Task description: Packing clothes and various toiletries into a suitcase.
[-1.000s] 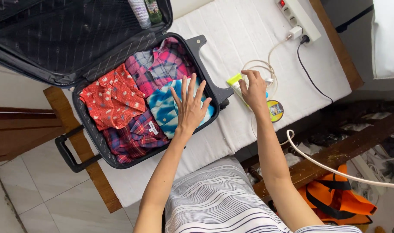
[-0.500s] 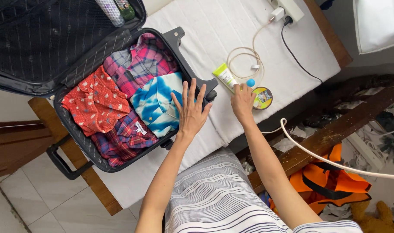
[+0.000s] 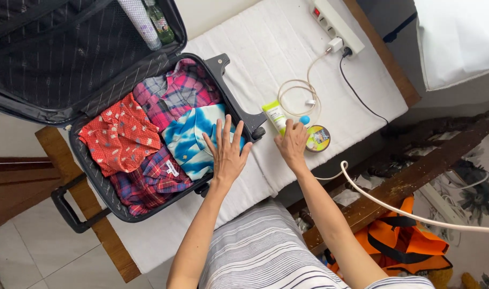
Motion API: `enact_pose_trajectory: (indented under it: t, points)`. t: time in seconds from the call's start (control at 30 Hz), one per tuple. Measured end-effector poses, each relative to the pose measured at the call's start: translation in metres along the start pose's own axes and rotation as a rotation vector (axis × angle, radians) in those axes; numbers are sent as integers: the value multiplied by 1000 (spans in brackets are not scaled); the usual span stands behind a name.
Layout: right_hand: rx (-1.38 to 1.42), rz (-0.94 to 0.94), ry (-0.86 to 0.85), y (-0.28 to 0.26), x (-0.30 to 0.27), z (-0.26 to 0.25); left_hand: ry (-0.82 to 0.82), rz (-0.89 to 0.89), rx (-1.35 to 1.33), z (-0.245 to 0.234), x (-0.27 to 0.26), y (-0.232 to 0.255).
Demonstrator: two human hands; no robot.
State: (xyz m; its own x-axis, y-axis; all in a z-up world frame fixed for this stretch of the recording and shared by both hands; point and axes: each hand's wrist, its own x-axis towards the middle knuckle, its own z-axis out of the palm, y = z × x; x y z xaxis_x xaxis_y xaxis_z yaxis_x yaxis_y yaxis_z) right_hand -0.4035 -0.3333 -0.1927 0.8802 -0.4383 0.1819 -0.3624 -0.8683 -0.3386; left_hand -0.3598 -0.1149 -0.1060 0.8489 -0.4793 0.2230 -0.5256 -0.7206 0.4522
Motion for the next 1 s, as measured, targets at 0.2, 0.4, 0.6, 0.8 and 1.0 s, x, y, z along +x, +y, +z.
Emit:
enact_pose_trajectory:
  t: [0.2,0.4,0.6,0.8,1.0]
  points:
    - [311,22,61,-15,2,-18,26,-17,14,-5,0,-11]
    - [389,124,153,-38,21,-53,62,-93,25,-30,0,-24]
    - [793,104,301,-67,46,-72,146,-101,61,-52,4,-40]
    - [1674,-53,82,-119,62,-69,182,-120,111,-91,15,-46]
    - [1757,-242,-180,-210,81,-96,240,-128,183,-120,27,-64]
